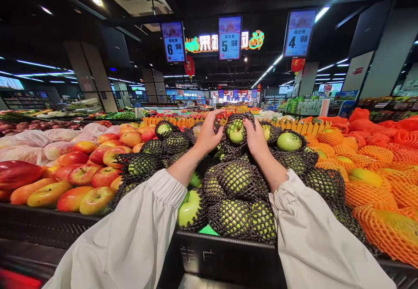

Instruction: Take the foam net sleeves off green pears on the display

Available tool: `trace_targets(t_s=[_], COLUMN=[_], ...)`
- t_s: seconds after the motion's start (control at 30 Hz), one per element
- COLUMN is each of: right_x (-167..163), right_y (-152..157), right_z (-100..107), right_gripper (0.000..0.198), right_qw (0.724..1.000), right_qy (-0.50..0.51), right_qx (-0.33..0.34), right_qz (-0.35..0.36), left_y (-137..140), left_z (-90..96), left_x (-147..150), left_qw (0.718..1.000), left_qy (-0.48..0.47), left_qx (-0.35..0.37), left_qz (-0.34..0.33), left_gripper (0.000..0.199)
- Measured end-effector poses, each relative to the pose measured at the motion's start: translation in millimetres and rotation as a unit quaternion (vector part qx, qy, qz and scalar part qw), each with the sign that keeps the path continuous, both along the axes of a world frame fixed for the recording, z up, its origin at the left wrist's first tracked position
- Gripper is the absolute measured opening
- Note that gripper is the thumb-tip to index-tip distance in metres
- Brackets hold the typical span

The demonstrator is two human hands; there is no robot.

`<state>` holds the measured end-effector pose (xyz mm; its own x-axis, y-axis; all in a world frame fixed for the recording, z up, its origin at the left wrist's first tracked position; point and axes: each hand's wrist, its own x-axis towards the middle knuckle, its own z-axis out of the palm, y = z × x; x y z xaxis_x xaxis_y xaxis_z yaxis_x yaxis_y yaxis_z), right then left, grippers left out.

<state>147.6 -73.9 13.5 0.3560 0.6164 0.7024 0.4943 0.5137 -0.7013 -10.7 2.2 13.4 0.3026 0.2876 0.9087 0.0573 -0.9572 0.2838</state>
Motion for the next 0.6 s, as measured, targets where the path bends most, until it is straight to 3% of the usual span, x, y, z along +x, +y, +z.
trace_targets(t_s=[0.1,0.17,0.27,0.43,0.6], right_x=[3,3,1,-3,9], right_y=[3,4,2,-5,-1], right_z=[-1,-2,-3,1,2], right_gripper=[0.041,0.038,0.037,0.046,0.046], right_qw=[0.997,0.995,0.995,0.994,0.998], right_qy=[0.074,0.089,0.077,0.031,0.053], right_qx=[0.011,0.016,0.011,0.029,0.042], right_qz=[0.021,0.040,0.065,0.098,-0.003], left_y=[-6,-9,-14,-15,-10], left_z=[0.3,-0.1,-1.7,-6.6,-11.4], left_x=[0,2,5,6,7], left_qw=[0.989,0.981,0.984,0.997,0.993], left_qy=[0.090,0.122,0.127,0.075,0.061], left_qx=[0.110,0.133,0.107,0.020,-0.047], left_qz=[-0.043,-0.068,-0.060,0.027,0.086], left_gripper=[0.079,0.091,0.089,0.076,0.089])
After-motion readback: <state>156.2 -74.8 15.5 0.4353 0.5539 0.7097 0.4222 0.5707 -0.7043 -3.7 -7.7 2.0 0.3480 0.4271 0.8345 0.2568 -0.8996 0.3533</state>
